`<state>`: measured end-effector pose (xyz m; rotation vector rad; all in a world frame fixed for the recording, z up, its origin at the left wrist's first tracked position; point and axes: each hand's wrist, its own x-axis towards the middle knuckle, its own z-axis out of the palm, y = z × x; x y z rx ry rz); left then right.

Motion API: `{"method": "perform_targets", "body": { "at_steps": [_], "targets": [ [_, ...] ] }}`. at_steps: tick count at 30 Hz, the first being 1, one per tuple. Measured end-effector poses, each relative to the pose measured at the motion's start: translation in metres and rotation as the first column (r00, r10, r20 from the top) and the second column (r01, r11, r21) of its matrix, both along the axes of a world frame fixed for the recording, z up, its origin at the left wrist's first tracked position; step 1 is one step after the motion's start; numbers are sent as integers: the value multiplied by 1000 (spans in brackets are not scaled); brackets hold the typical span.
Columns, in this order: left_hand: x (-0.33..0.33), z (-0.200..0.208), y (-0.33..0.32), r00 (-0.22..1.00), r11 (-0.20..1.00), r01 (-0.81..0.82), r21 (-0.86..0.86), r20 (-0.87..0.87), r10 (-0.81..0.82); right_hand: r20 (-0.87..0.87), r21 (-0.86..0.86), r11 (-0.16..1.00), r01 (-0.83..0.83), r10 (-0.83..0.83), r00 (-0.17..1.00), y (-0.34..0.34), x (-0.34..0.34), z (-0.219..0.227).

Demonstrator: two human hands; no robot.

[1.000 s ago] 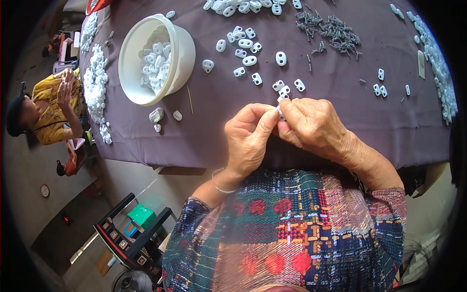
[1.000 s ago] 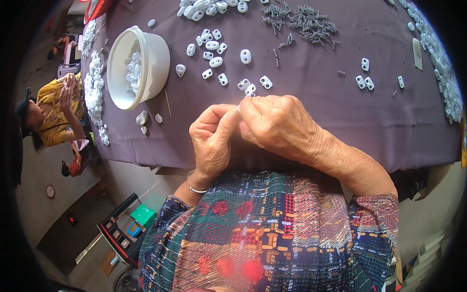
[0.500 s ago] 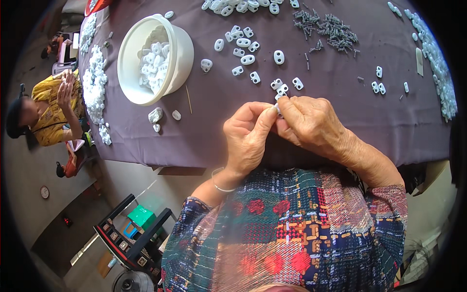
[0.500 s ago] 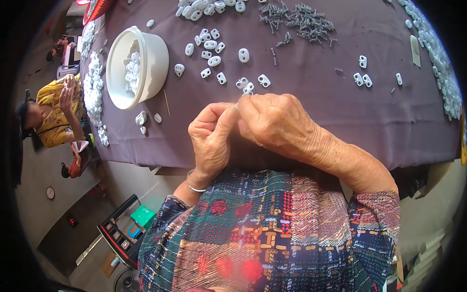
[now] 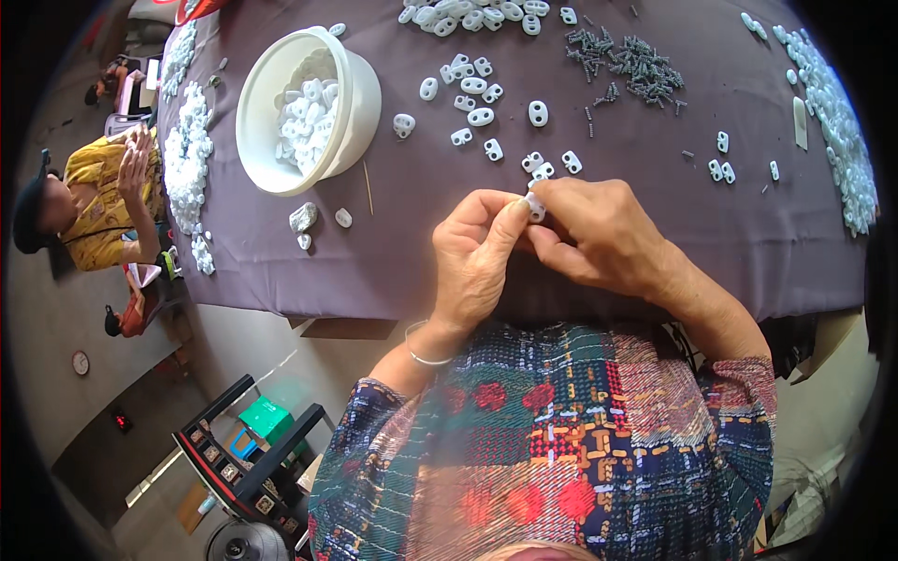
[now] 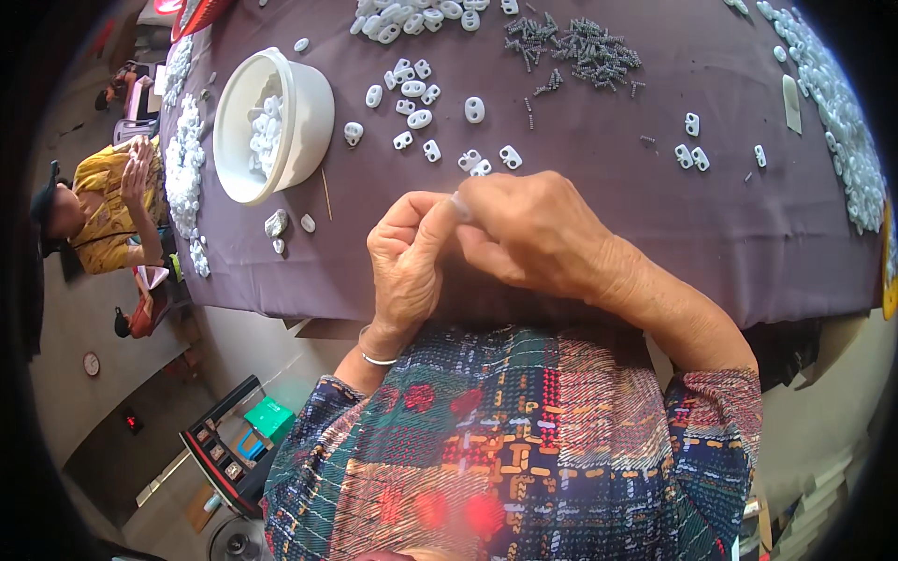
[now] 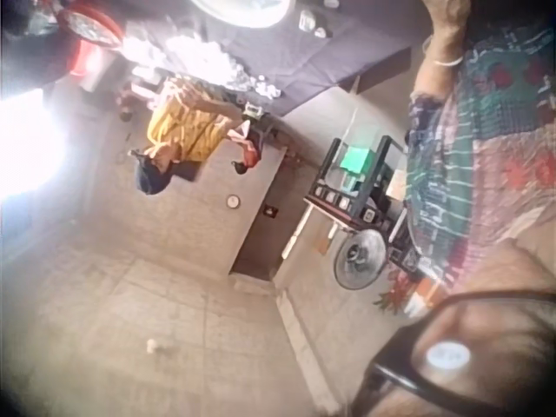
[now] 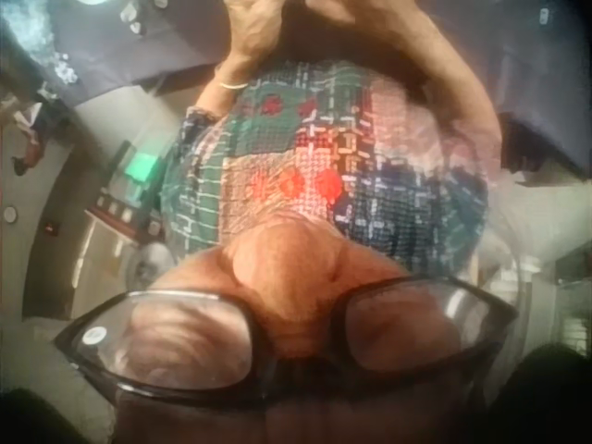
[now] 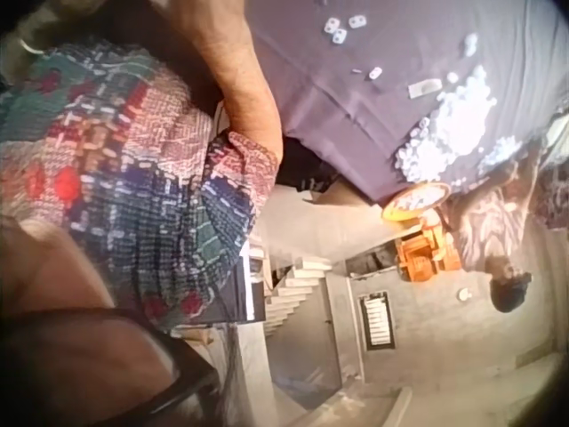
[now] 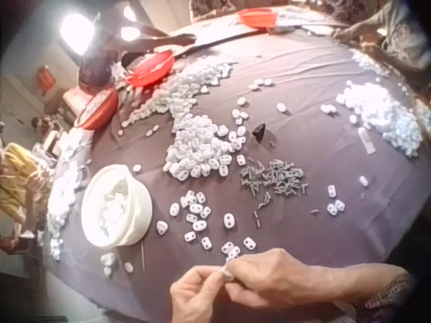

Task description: The person assembles plastic cord locks by taking small springs, inserting them into plastic components, and pressing the plastic pieces together by hand.

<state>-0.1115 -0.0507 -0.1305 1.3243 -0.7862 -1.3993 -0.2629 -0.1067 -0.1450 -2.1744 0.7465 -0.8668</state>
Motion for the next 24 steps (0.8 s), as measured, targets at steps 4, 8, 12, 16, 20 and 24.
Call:
{"method": "perform_targets", "body": {
  "at_steps": [4, 8, 12, 16, 20, 24],
  "targets": [
    [6, -3, 0, 996, 999, 33, 25, -86, -31, 22, 518, 855, -3, -9, 1000, -7, -5, 15],
    [7, 1, -1, 995, 995, 89, 51, -59, -86, 94, 691, 720, -64, -2, 996, -10, -8, 13],
    [9, 11, -2, 993, 992, 120, 46, 1, -120, 184, 756, 639, -143, 2, 983, -16, -10, 20],
    [13, 16, -3, 976, 986, 168, 3, 139, -167, 211, 749, 636, -186, 38, 977, -18, -10, 14],
    [16, 14, -7, 964, 978, 208, 31, 166, -210, 213, 825, 542, -160, -36, 976, -14, -8, 16],
    [16, 13, -10, 951, 973, 224, 56, 205, -231, 263, 856, 491, -162, -143, 954, -8, -4, 13]
  ]
}}
